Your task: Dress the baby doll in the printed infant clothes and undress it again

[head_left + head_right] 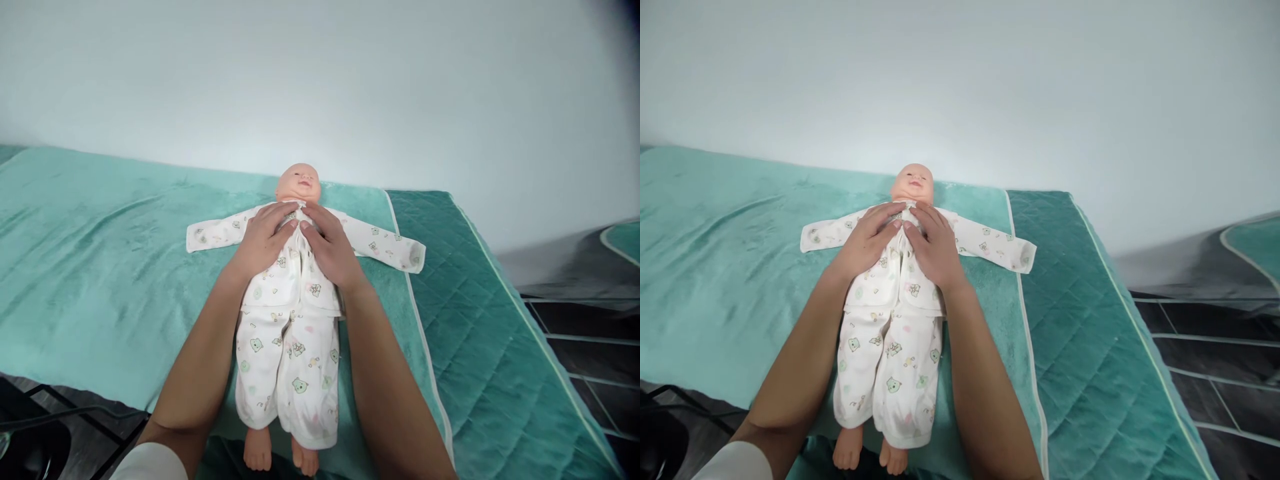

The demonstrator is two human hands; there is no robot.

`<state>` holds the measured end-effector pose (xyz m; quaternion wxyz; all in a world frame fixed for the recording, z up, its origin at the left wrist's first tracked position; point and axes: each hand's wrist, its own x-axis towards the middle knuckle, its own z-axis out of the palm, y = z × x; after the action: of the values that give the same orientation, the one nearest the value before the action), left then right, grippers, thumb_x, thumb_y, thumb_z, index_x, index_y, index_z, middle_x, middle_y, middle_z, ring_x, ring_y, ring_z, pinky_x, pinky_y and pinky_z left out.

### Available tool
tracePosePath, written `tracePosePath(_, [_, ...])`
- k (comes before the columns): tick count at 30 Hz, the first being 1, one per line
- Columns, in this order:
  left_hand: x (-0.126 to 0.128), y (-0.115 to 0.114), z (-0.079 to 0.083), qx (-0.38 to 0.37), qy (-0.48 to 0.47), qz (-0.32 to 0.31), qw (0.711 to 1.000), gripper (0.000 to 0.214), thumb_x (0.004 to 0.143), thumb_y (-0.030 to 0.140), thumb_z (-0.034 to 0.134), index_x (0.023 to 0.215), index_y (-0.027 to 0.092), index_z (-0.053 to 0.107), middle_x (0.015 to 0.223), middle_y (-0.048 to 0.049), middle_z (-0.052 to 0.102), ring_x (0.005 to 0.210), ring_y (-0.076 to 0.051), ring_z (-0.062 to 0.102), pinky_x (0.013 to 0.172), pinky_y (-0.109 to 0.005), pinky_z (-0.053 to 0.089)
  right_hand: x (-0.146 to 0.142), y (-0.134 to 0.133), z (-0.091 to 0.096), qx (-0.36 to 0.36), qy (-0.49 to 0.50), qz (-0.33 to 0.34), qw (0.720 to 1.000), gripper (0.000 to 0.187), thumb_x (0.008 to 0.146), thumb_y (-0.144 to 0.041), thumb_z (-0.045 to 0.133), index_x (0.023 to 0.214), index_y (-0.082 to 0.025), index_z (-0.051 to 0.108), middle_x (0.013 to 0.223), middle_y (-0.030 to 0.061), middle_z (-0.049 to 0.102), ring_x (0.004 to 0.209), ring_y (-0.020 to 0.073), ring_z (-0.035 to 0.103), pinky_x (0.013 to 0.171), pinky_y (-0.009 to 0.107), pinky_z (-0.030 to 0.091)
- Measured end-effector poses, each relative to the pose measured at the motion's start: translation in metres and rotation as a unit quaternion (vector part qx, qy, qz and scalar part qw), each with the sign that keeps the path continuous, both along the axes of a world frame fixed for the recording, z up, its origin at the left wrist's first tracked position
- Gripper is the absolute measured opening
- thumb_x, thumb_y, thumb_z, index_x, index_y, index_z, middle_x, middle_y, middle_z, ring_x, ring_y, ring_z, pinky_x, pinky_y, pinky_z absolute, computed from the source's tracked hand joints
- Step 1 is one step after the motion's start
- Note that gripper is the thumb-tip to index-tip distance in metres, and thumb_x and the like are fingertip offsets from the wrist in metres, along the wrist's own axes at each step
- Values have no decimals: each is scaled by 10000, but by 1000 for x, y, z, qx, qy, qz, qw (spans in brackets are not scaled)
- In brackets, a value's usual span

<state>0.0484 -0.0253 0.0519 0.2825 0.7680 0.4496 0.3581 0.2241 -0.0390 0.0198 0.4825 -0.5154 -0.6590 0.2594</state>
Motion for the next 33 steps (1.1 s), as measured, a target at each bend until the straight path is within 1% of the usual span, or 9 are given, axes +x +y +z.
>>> tracePosePath(5, [0, 0, -1, 13, -21, -9, 1000, 367, 1009, 363, 509, 1330, 277, 667, 1481, -38, 634, 1442, -218, 500, 1270, -413, 331, 4, 5, -1, 0, 23, 27, 999, 484, 974, -615, 560, 1311, -296, 697, 1528, 64, 590, 1464, 256, 486, 1270, 504, 317])
tracePosePath(11, [-1, -1, -2, 26, -55, -12, 998, 227, 971, 294, 551, 1087, 260, 743, 1423, -48, 671, 1436, -236, 517, 1241, -431, 379, 5, -4, 0, 0, 25, 21, 999, 519, 976, -583, 573, 1408, -302, 635, 1568, 46, 550, 1499, 261, 453, 1277, 501, 323])
tracePosePath(13, [-1, -1, -2, 34, -63, -15, 997, 217, 966, 272, 545, 1048, 253, 745, 1408, -53, 681, 1426, -241, 531, 1222, -434, 405, 4, -7, 1, -4, 7, 18, 1000, 548, 986, -577, 553, 1452, -292, 599, 1603, 51, 512, 1536, 262, 404, 1294, 501, 295])
tracePosePath(16, [-1, 0, -3, 46, -76, -24, 996, 236, 968, 249, 535, 1070, 244, 748, 1397, -59, 692, 1400, -232, 558, 1205, -422, 426, 5, -12, 2, -9, -39, 15, 999, 589, 1006, -576, 503, 1523, -294, 526, 1676, 42, 410, 1615, 262, 241, 1329, 527, 190])
tracePosePath(18, [-1, 1, -4, 51, -75, -26, 996, 260, 974, 249, 533, 1126, 246, 744, 1405, -60, 690, 1395, -223, 563, 1210, -418, 419, 5, -13, 2, -16, -65, 15, 998, 598, 1016, -583, 470, 1555, -322, 482, 1704, 23, 357, 1633, 267, 178, 1331, 564, 142])
tracePosePath(24, [0, 2, -6, 59, -65, -21, 996, 279, 1003, 315, 545, 1208, 245, 721, 1419, -70, 682, 1396, -222, 557, 1197, -408, 410, 6, -12, 0, -27, -77, 20, 996, 584, 1019, -607, 447, 1551, -369, 474, 1695, 16, 374, 1618, 269, 233, 1319, 598, 144])
tracePosePath(27, [1, -2, -3, 87, -62, 6, 994, 207, 989, 312, 568, 1082, 223, 730, 1280, -75, 739, 1273, -226, 617, 1120, -400, 448, 6, -12, 1, -36, -74, 17, 997, 592, 1015, -603, 458, 1540, -333, 496, 1691, 39, 380, 1617, 266, 235, 1320, 587, 146])
tracePosePath(30, [-1, -12, 5, 114, -47, 38, 992, 148, 944, 302, 622, 854, 207, 692, 974, -49, 744, 1014, -212, 643, 968, -376, 479, 7, -17, 3, -44, -68, 19, 997, 613, 1010, -602, 470, 1546, -306, 492, 1701, 58, 360, 1616, 262, 235, 1325, 568, 154])
tracePosePath(33, [-8, -23, 17, 35, -25, -17, 999, 202, 921, 332, 651, 772, 198, 672, 812, -14, 662, 783, -160, 570, 758, -317, 458, 8, -27, 6, -54, -67, 36, 996, 633, 1002, -601, 500, 1573, -333, 450, 1729, 37, 295, 1627, 259, 201, 1332, 548, 159])
